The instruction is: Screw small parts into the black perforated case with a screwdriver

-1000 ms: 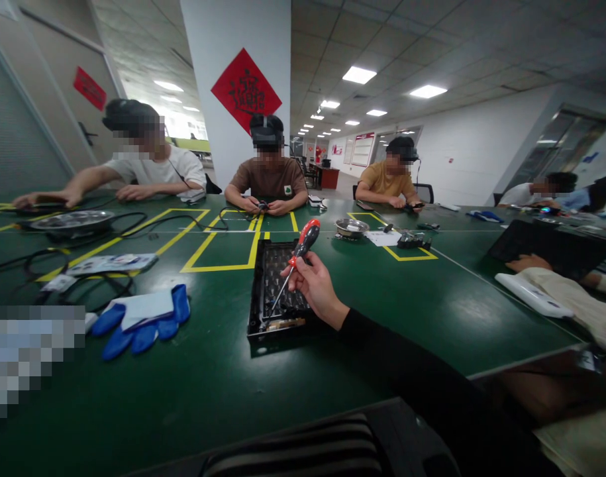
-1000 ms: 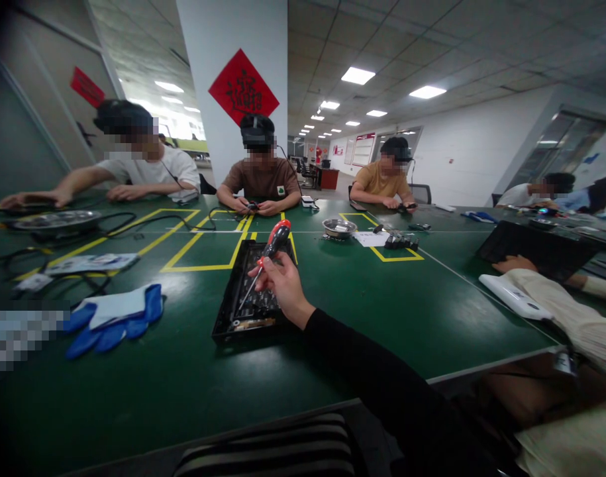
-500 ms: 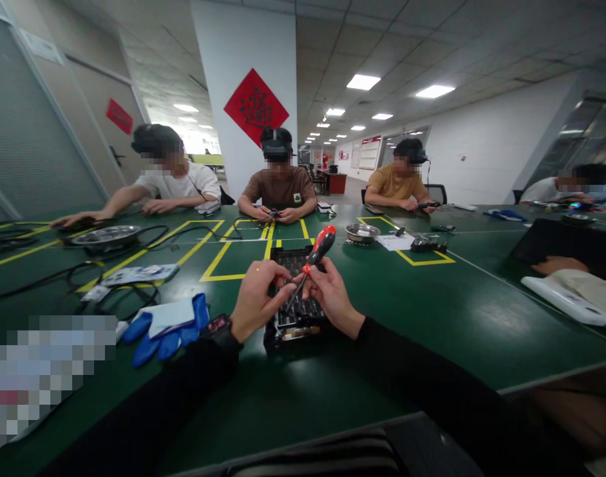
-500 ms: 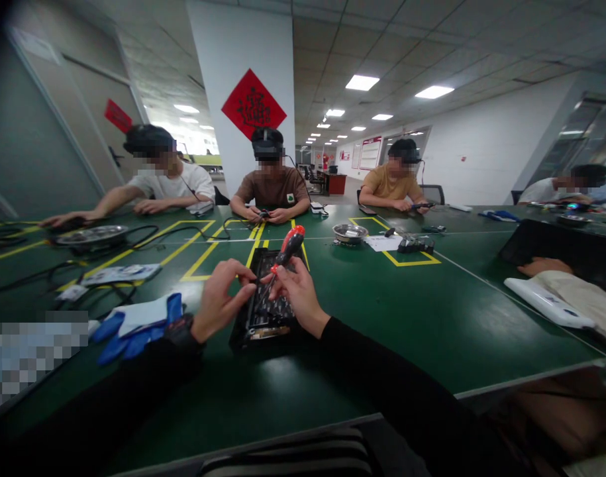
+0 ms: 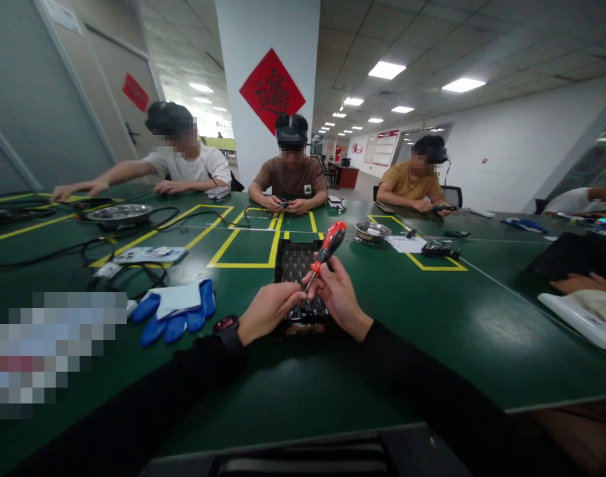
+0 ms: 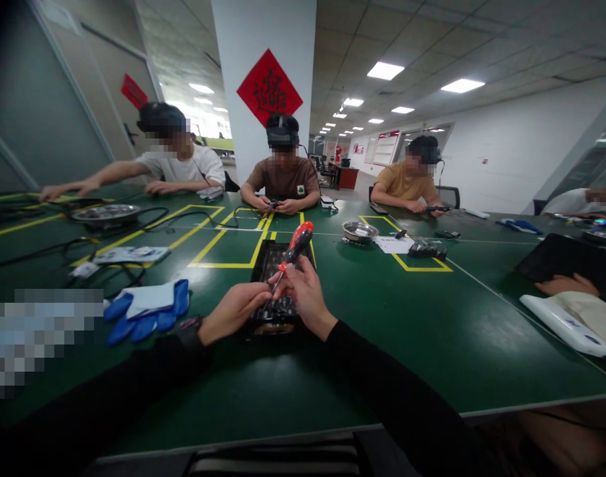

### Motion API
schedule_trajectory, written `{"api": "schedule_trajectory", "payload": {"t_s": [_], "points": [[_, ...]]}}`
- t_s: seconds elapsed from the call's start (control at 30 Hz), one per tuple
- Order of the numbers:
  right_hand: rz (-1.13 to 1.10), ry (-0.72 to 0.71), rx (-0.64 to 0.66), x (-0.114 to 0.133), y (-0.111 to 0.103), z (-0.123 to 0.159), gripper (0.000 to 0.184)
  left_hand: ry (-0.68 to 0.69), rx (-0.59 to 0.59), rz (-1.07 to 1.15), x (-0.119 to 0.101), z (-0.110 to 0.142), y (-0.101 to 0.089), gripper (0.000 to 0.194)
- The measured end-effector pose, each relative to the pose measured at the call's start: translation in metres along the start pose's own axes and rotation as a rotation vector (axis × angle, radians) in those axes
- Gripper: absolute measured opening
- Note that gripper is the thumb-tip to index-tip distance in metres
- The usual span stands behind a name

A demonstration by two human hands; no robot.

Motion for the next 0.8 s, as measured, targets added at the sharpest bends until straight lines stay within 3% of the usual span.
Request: {"api": "schedule_trajectory", "payload": {"t_s": [0.23, 0.8], "points": [[-0.054, 0.027, 0.022, -0.0013, -0.0008, -0.0001, 0.030, -0.073, 0.002, 0.176, 0.0069, -0.0009, 0.0066, 0.032], [-0.091, 0.087, 0.035, -0.0013, 0.0025, 0.0013, 0.019, -0.014, 0.041, 0.186, 0.0018, 0.0017, 0.0060, 0.029]]}}
Point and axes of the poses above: each hand's wrist, its own z-axis away from the middle knuckle, its own y-axis out of the palm, x = y × z, the point moved 1 cm from there along -z, towards the middle knuckle, and after that the axes turned 8 degrees about -x, right-handed, at the moved point
